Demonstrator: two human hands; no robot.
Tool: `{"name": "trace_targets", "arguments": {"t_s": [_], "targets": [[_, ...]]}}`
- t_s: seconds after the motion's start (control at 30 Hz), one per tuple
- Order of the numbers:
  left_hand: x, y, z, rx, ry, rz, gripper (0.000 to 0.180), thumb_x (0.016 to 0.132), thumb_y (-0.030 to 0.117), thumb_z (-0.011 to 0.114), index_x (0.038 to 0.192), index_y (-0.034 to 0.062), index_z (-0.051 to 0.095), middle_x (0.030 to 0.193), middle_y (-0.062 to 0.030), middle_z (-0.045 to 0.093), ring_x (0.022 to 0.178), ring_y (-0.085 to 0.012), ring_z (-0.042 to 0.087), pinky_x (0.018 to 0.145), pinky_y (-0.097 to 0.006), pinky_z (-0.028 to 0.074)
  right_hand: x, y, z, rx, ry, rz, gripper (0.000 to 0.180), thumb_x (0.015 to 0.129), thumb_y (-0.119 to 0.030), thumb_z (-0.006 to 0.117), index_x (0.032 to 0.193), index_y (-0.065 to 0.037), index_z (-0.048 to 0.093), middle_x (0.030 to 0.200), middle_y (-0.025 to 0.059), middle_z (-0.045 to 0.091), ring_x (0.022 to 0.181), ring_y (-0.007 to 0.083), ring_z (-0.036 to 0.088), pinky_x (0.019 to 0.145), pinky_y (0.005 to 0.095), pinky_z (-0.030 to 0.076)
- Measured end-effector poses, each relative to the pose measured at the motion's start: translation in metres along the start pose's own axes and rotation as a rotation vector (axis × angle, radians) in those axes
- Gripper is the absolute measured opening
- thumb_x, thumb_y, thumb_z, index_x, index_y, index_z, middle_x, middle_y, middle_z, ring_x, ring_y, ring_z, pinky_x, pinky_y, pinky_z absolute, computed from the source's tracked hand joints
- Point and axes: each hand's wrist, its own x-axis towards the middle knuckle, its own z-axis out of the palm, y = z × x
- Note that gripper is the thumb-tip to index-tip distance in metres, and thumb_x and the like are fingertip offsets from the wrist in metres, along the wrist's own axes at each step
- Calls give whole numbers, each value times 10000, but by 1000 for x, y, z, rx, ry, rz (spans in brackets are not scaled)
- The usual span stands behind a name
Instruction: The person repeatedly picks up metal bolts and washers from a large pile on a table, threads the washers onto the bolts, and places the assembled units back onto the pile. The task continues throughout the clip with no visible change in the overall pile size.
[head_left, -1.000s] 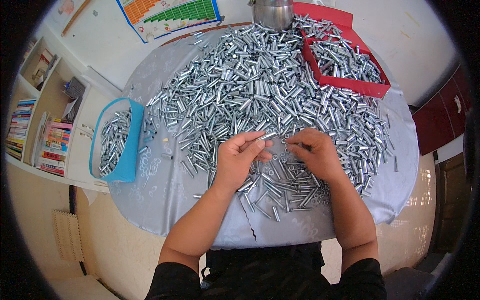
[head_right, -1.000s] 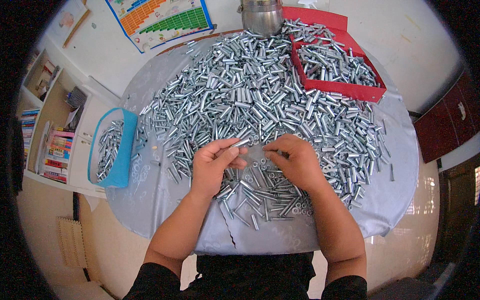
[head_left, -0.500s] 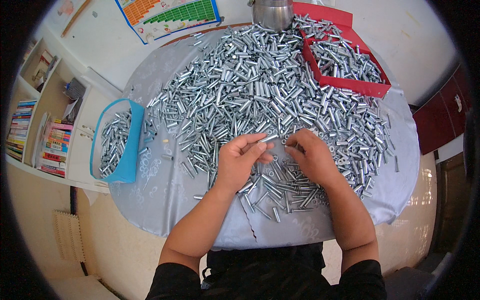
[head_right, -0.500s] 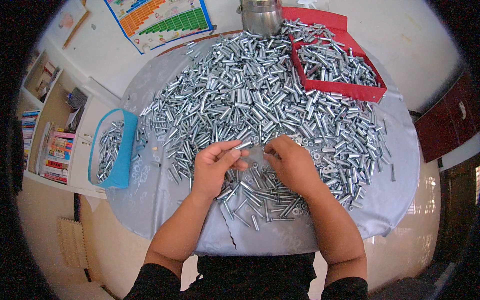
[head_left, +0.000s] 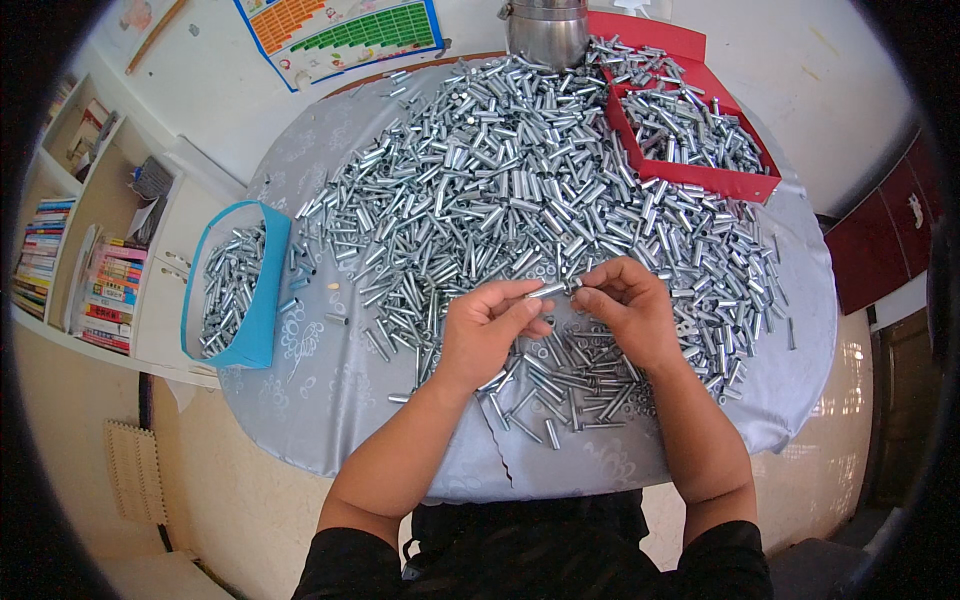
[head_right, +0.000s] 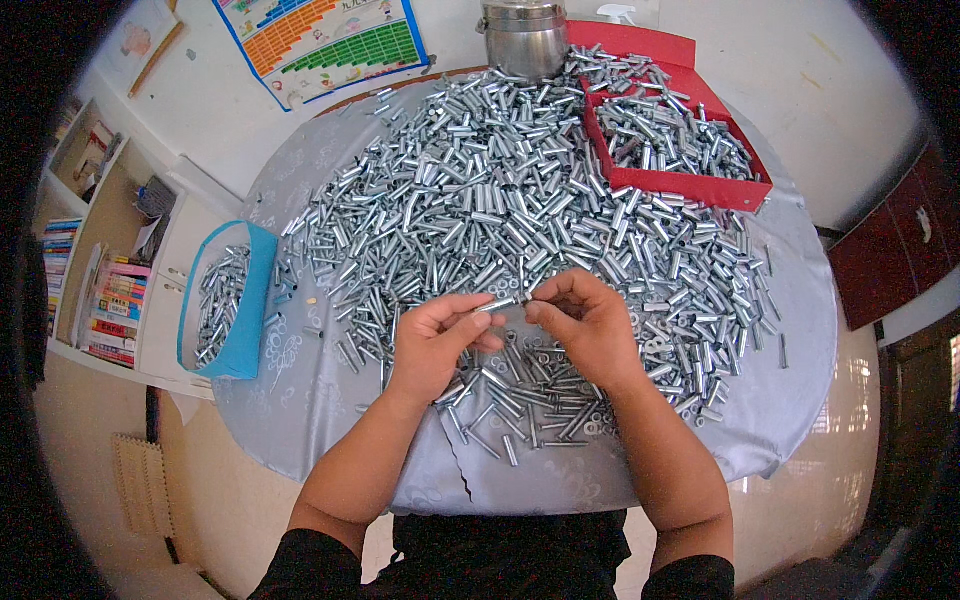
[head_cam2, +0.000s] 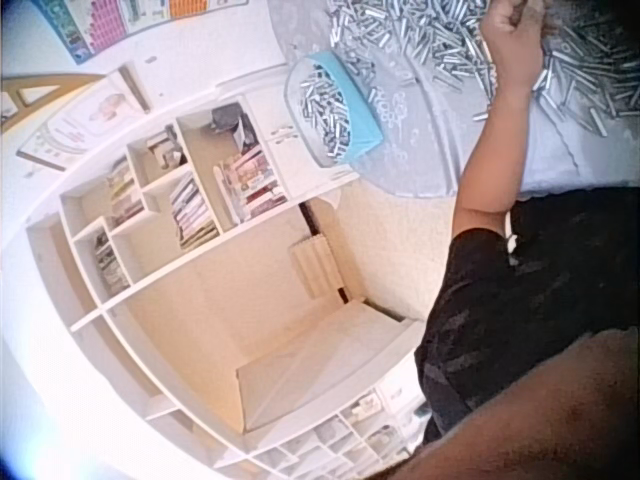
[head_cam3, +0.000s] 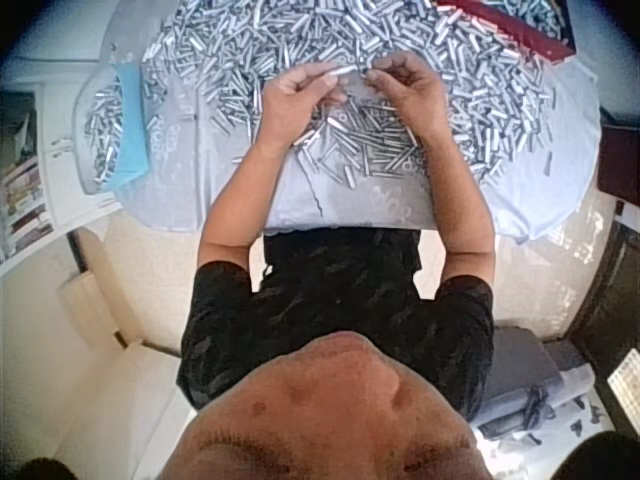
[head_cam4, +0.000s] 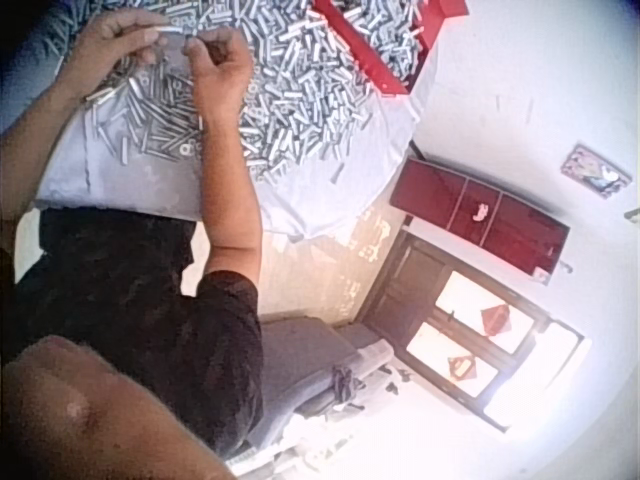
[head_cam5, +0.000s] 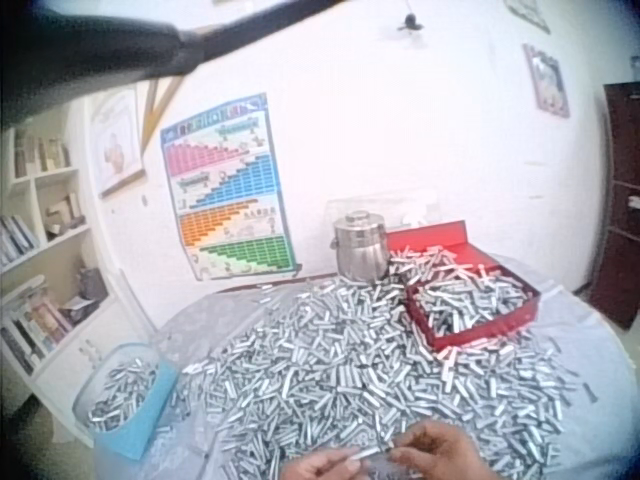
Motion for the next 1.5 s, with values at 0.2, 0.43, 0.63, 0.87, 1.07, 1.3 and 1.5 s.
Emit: {"name": "trace_targets", "arguments": {"t_s": [0.2, 0.43, 0.63, 0.87, 1.07, 1.3, 1.5], "targets": [[0, -2, -1, 10, -18, 9, 243, 925, 31, 583, 1157, -29, 622, 983, -162, 697, 771, -186, 688, 700, -295, 580, -1, -10, 1, -196, -3, 15, 221, 827, 18, 690, 1042, -1, 640, 916, 44, 675, 836, 109, 622, 755, 254, 499], [0, 0, -1, 65, -28, -17, 239, 923, 35, 588, 1147, -39, 627, 958, -158, 697, 756, -185, 688, 688, -285, 576, -2, -10, -1, -137, -54, 50, 152, 835, -26, 702, 976, 0, 650, 859, 25, 650, 774, 89, 593, 708, 241, 484], [-1, 5, -1, 68, -62, -2, 240, 923, 34, 587, 1146, -46, 622, 948, -158, 694, 757, -201, 691, 692, -293, 579, 0, -5, -14, -275, -227, 88, 129, 847, -55, 703, 949, 4, 650, 816, 20, 631, 711, 78, 563, 641, 240, 463], [0, 4, -3, 29, -54, -14, 241, 925, 46, 588, 1145, -46, 622, 948, -161, 694, 763, -203, 692, 691, -299, 581, -3, -14, -1, -247, -54, -31, 204, 826, -37, 709, 1028, -19, 683, 828, 38, 639, 724, 93, 568, 664, 248, 469], [0, 6, -1, 42, -61, -24, 245, 921, 43, 591, 1148, -43, 622, 945, -164, 695, 756, -201, 693, 690, -299, 581, -4, -20, -1, -370, -64, -125, 278, 797, -31, 725, 1073, -32, 693, 890, 60, 667, 778, 113, 587, 701, 255, 474], [-1, 5, -5, 8, -100, -53, 244, 922, 47, 590, 1145, -44, 626, 942, -166, 697, 746, -208, 696, 693, -298, 582, -4, -16, -4, -254, -92, -32, 242, 816, -57, 716, 1056, -29, 705, 870, 73, 663, 774, 129, 591, 698, 260, 472], [-1, 3, -5, 32, -91, -43, 249, 914, 36, 596, 1146, -50, 625, 933, -172, 696, 751, -217, 699, 693, -308, 585, -5, -19, -4, -426, -113, -86, 142, 874, -122, 681, 912, 15, 692, 737, 53, 628, 661, 107, 569, 597, 274, 455]]}}
